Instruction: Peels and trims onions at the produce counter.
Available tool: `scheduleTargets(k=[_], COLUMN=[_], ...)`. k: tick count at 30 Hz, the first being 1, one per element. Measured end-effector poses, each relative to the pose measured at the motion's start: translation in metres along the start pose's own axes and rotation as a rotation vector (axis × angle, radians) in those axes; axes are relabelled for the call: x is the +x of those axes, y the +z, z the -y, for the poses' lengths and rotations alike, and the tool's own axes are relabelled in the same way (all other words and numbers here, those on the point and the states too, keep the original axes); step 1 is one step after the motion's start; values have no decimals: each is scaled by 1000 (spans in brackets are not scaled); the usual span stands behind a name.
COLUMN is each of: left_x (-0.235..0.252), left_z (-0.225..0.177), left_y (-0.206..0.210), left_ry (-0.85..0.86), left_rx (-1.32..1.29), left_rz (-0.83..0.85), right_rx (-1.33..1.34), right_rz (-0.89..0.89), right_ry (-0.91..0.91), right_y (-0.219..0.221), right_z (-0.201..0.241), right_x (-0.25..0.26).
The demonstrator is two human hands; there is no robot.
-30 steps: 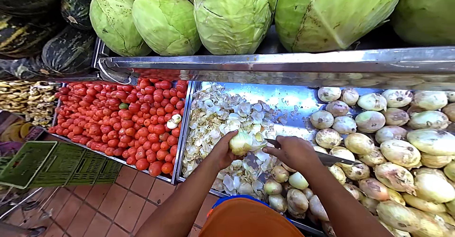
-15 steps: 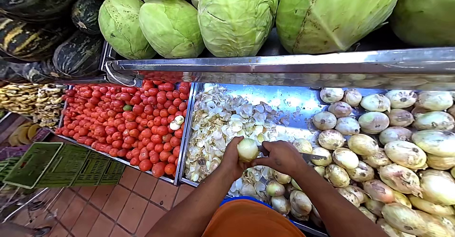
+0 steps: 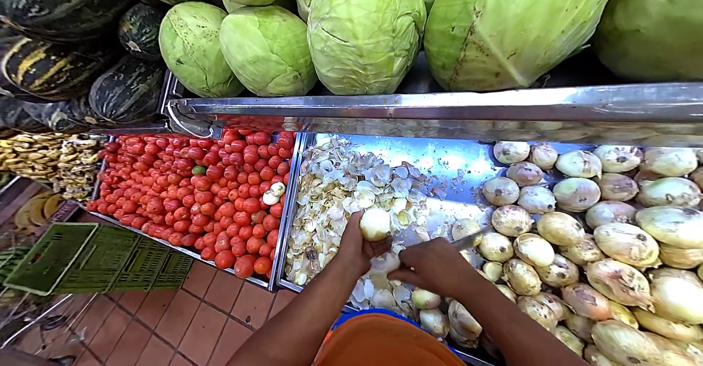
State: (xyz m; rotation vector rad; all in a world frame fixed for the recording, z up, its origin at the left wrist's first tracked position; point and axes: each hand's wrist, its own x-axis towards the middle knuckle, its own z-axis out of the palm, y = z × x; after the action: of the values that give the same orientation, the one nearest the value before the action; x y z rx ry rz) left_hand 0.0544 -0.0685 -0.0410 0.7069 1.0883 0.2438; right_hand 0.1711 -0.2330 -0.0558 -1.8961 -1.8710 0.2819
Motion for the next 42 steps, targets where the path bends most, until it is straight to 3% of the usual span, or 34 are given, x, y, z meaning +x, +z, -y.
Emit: scheduleTargets(k=[3,5,11,17,25,29,37,42], left_x=[1,-1,-7,-15,-20,-21,-3,26], left_z=[-6,-8,-12,-14,7,18,42,49], left_y=[-12,-14,-18,-17,-4,2,14,8], left_ry=[-15,6,82,139,127,77,144,175], left_rx=[12,12,174,372,448,387,258,277], left_rz=[25,28,188,227,109,31,-155,-268], right_rx=[23,24,160,-39,-111,-142,-180,-116], right_rz=[110,132,170,341,551,530,429,535], right_ry=[537,657,472,418,361,252,136,136], right_y=[-12,-12,-17,-39,-42,-30,-2,3], right_z=[-13,-21,-14,0,11,2,-32,-19], right_x=[6,11,21,27,30,32,25,16])
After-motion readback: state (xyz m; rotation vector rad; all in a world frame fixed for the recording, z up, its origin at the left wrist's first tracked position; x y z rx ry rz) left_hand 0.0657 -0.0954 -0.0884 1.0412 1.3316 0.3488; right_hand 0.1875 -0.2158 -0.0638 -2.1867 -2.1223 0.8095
